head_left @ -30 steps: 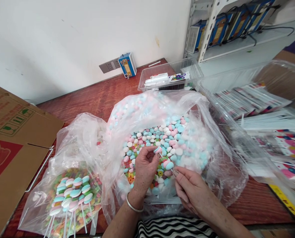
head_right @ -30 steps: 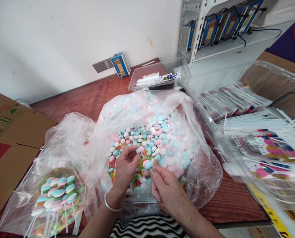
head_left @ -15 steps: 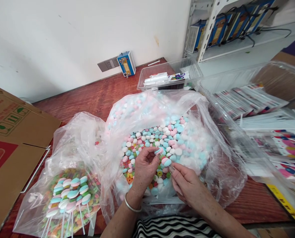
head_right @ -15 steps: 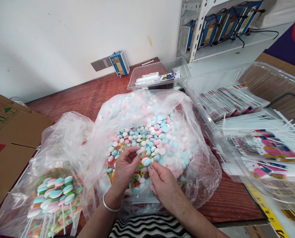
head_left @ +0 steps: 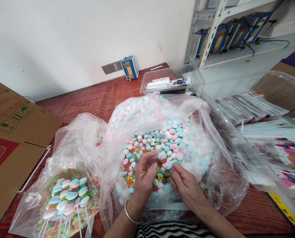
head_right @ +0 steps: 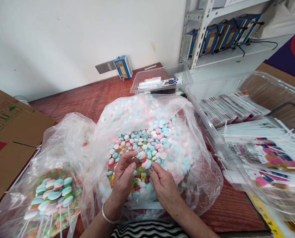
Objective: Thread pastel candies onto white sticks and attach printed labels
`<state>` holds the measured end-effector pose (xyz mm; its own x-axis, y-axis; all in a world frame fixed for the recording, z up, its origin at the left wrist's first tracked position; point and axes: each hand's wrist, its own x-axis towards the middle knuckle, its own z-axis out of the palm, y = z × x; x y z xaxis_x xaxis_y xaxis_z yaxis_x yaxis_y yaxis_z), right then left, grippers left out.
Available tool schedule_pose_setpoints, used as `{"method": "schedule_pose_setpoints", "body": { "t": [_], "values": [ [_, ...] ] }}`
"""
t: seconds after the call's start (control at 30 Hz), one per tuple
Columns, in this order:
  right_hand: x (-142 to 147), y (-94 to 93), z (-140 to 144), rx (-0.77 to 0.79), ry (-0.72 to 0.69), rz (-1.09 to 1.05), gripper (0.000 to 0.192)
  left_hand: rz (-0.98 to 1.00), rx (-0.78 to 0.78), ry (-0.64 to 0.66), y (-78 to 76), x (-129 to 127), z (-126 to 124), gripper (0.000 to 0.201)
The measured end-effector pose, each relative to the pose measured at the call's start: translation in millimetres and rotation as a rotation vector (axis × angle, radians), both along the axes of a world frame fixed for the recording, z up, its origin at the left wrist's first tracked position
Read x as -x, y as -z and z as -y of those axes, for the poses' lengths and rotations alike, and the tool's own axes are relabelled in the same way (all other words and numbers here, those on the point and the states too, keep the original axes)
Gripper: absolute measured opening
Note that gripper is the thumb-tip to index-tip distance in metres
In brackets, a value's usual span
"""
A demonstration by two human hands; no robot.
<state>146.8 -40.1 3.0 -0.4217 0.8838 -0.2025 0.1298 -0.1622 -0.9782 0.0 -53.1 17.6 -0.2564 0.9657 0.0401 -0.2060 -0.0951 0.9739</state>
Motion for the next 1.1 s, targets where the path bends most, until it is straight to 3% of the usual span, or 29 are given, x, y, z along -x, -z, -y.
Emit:
{"method": "schedule_pose_setpoints", "body": {
  "t": [0.13,0.27,0.33,0.5,0.67,0.77,0.97,1.03,1.1],
  "values": [
    [-3,-4.3,-1,-0.102,0.015,0.106,0.035,0.266,0.095,-0.089,-11.9,-9,-5,0.026],
    [-4,-16.6,0,-0.244,-0.036,0.191,0.03,0.412,0.186,0.061,-20.6,-18,-13,0.034],
    [-6,-19.6,2,-0.284,-0.057,0.23,0.027,0.465,0.239,0.091,-20.3,-21,-16,0.032],
    [-14,-14.6,11,-0.374,-0.161,0.358,0.025,0.556,0.266,-0.012,-14.5,-24,-15,0.034],
    [-15,-4.9,14,-0.428,-0.165,0.401,0.03,0.566,0.287,0.083,-13.0,-31,-7,0.037],
    [-20,-4.1,10,-0.401,-0.12,0.391,0.03,0.373,0.257,0.045,-11.1,-16,-5,0.045],
    [-32,-7.5,2,-0.383,-0.026,0.428,0.028,-0.638,0.194,-0.337,-8.5,73,-1,0.019],
    [-32,-6.4,1,-0.377,-0.031,0.428,0.027,-0.839,0.197,-0.361,-10.5,96,5,0.015],
    [-30,-4.3,2,-0.371,-0.047,0.426,0.027,-1.009,0.21,-0.283,-12.9,110,14,0.014]
  ]
}}
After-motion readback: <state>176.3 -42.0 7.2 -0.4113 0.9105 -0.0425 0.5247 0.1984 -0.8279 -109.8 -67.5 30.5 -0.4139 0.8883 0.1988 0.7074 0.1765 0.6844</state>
